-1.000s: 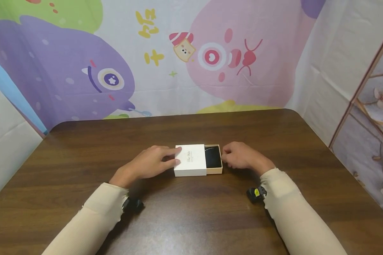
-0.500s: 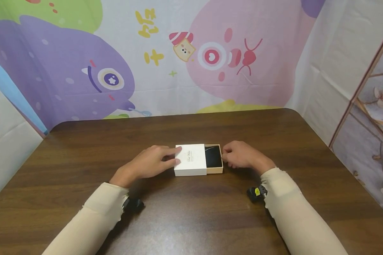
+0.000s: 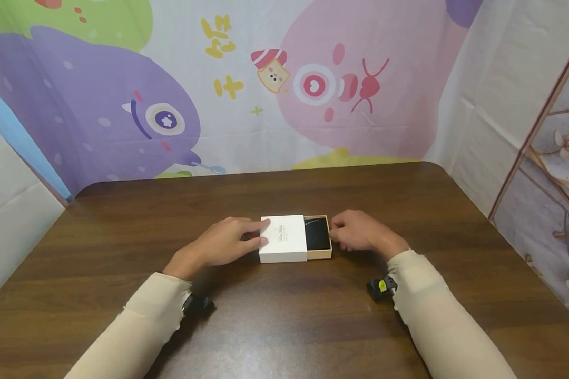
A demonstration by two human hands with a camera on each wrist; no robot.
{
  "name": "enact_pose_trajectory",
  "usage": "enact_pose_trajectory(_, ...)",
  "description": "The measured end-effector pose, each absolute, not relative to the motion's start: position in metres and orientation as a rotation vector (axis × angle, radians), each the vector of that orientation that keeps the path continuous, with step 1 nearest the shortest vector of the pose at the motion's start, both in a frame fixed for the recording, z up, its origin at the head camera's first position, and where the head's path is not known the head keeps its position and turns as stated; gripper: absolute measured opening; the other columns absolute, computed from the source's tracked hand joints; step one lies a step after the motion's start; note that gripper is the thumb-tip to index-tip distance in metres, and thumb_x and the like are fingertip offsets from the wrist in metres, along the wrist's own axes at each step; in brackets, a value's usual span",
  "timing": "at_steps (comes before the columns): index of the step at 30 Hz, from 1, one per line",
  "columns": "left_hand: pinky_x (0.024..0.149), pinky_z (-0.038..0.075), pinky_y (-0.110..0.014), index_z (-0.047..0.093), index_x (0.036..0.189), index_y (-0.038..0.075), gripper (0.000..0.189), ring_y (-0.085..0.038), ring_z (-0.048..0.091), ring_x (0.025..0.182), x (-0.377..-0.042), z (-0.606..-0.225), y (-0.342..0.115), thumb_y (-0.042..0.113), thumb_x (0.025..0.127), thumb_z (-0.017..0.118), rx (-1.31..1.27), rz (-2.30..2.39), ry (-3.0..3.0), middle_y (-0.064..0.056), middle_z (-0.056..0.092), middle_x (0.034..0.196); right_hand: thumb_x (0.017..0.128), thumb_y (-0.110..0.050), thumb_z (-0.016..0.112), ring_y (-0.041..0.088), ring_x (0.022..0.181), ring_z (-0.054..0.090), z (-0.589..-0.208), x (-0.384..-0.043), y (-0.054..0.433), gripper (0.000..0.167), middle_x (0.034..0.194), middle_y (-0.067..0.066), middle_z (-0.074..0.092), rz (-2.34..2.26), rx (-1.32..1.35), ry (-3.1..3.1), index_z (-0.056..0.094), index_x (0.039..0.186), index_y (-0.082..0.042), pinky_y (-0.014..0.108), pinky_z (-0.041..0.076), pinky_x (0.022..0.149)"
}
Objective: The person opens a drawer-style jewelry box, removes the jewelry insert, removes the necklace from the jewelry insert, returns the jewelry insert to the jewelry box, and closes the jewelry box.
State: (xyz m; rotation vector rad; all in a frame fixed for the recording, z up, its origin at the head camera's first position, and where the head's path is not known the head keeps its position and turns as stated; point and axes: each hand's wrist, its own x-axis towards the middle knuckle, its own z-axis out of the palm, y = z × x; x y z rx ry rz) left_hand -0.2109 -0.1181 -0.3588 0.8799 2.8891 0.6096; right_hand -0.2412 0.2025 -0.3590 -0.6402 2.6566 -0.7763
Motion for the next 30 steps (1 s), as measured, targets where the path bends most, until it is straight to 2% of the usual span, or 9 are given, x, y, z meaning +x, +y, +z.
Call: enact_pose_trajectory(30, 0.077, 0.045, -0.036, 0.053, 0.147, 0.018, 0.052, -0.013, 0.057, 0.093, -0.2086, -0.3590, -0.1167, 0.039, 0.100, 0.060, 0.892, 0.628, 2.902, -0.002, 0.066, 0.130, 0.096, -0.014, 0.051, 0.017, 0.056, 0.059, -0.3600, -0.2420, 0.2030, 0.026, 0.065, 0.003, 0.061, -0.771, -0.604, 2.664, 0.057, 0.071, -0.010, 0.033, 0.048, 0.055)
